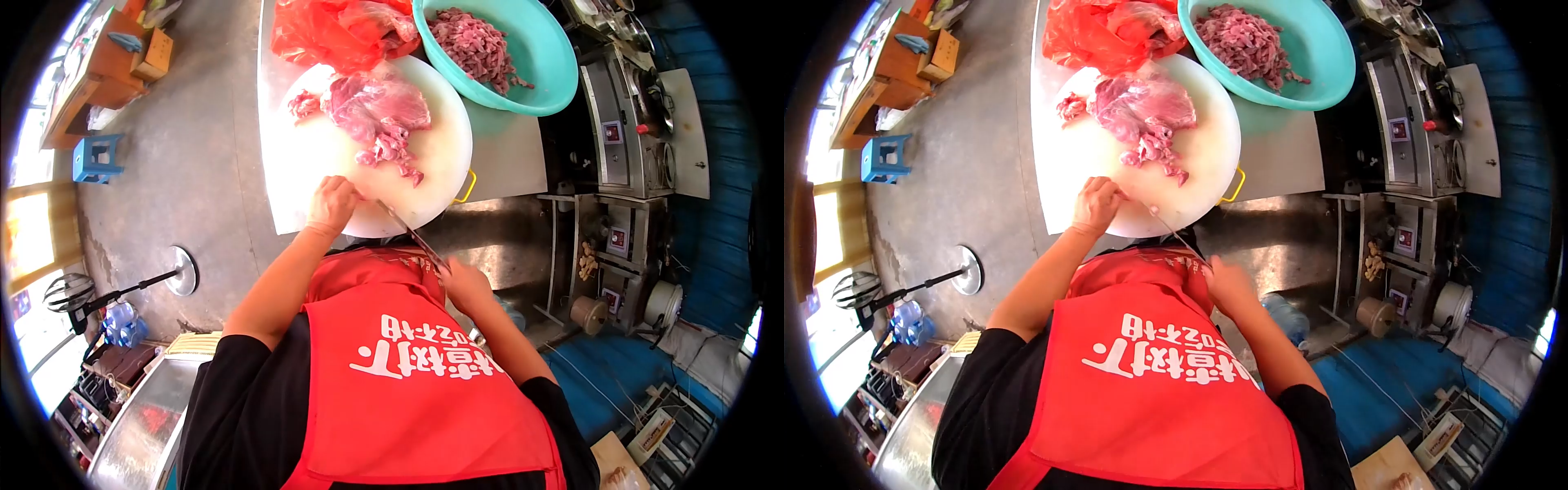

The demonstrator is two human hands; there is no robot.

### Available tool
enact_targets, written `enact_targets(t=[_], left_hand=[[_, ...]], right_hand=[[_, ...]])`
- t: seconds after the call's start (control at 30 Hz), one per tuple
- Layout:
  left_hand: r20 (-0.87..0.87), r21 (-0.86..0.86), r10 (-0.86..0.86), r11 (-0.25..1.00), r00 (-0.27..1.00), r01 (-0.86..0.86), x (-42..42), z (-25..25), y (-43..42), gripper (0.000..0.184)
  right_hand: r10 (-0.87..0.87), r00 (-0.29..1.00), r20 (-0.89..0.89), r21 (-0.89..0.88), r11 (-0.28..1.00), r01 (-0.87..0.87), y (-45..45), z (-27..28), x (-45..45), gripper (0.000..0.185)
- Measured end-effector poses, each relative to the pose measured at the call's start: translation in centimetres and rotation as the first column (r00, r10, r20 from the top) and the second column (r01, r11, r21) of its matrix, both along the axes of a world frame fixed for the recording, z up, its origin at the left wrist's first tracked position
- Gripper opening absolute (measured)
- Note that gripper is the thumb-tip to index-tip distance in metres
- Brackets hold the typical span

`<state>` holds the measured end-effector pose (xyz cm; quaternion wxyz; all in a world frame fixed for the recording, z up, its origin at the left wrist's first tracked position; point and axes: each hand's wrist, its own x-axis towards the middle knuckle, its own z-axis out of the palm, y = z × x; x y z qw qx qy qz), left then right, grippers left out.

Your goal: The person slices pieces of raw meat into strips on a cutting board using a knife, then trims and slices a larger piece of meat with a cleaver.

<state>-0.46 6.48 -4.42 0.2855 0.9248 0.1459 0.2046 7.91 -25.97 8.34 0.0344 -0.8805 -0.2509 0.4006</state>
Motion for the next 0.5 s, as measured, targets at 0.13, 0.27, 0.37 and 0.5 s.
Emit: enact_targets(t=[0.13, 0.27, 0.37, 0.5], left_hand=[[-0.129, -0.126, 0.038, 0.99, 0.991, -0.054, 0.1, 1.9, 1.6, 0.005], [-0.044, -0.708, 0.086, 0.701, 0.995, -0.092, 3.9, 4.0, -2.3, 0.004], [-0.217, -0.506, -0.134, 0.863, 0.967, 0.006, 6.5, 4.8, -3.8, 0.011], [-0.18, -0.268, -0.151, 0.958, 0.972, 0.099, 5.9, 5.5, -3.7, 0.025]], right_hand=[[-0.015, 1.0, 0.009, -0.012, 1.0, 0.015, -3.2, 0.2, 0.8, 0.039], [-0.139, 0.99, -0.031, 0.155, 0.978, 0.142, -3.2, 0.8, 2.0, 0.041], [-0.367, 0.925, 0.096, 0.318, 0.892, 0.321, -2.3, 1.2, 0.5, 0.032], [-0.452, 0.882, 0.132, 0.336, 0.857, 0.389, -1.7, 0.8, -1.1, 0.03]])
